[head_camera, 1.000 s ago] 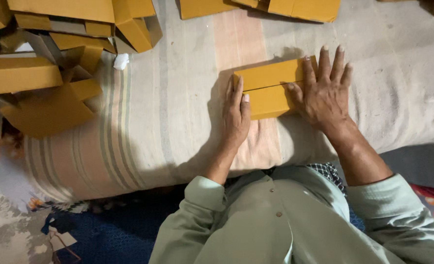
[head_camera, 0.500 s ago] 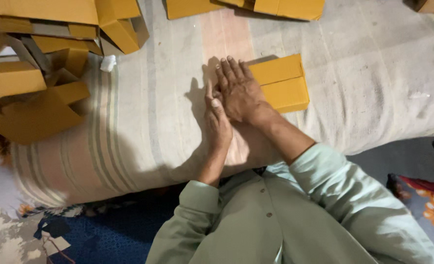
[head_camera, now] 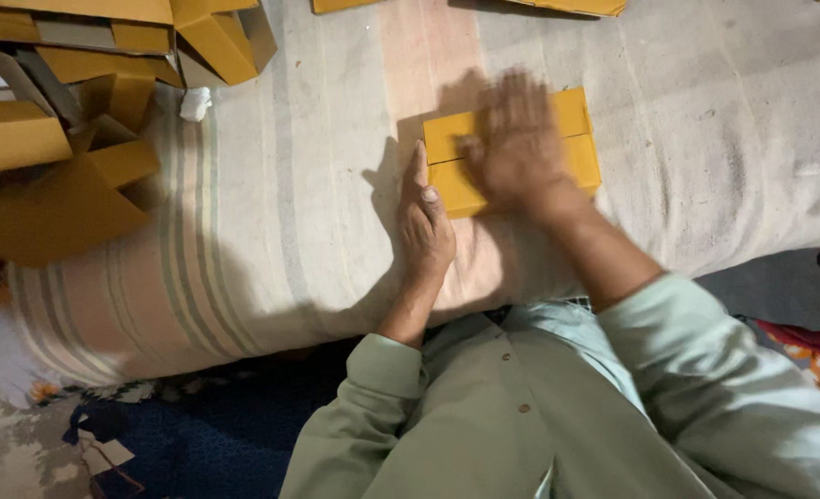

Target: The person assembles small brown cardboard boxes by hand. They pick up flat pieces, fold the flaps, and press the edges to form rectangular boxes, repeating the process for multiple units.

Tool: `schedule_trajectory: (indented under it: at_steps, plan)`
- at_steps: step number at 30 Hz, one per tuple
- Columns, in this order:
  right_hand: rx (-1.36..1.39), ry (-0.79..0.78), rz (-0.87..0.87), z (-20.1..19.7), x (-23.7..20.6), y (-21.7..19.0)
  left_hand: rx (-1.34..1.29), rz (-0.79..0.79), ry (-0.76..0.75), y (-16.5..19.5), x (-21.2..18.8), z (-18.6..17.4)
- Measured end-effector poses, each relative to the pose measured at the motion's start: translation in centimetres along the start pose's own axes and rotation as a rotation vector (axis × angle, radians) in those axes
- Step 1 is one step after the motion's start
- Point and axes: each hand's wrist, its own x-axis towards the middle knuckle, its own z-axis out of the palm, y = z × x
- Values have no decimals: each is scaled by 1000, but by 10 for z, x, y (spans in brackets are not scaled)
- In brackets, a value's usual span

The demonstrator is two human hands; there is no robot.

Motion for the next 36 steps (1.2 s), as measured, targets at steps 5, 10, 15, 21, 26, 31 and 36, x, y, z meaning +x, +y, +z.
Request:
schedule_trajectory:
  at_steps: [5, 10, 15, 21, 26, 31, 36]
  plan:
    - [-176, -66, -258, 5, 19, -72, -149, -117, 127, 1, 4, -5]
    - [-191, -37, -271, 5, 23, -62, -68, -68, 89, 4, 5, -7]
    - [-21, -70, -75, -10, 8, 10, 47, -52, 27, 4, 2, -3]
    - [106, 45, 144, -17, -24, 65, 119, 20, 1, 0, 10, -4]
    - [198, 156, 184, -8, -38, 63, 803, 192, -270, 9, 39, 6]
    - [213, 151, 189, -9, -38, 62, 741, 206, -436, 41, 56, 59]
    - [260, 142, 213, -10, -38, 63, 671, 144, -431, 48, 79, 76]
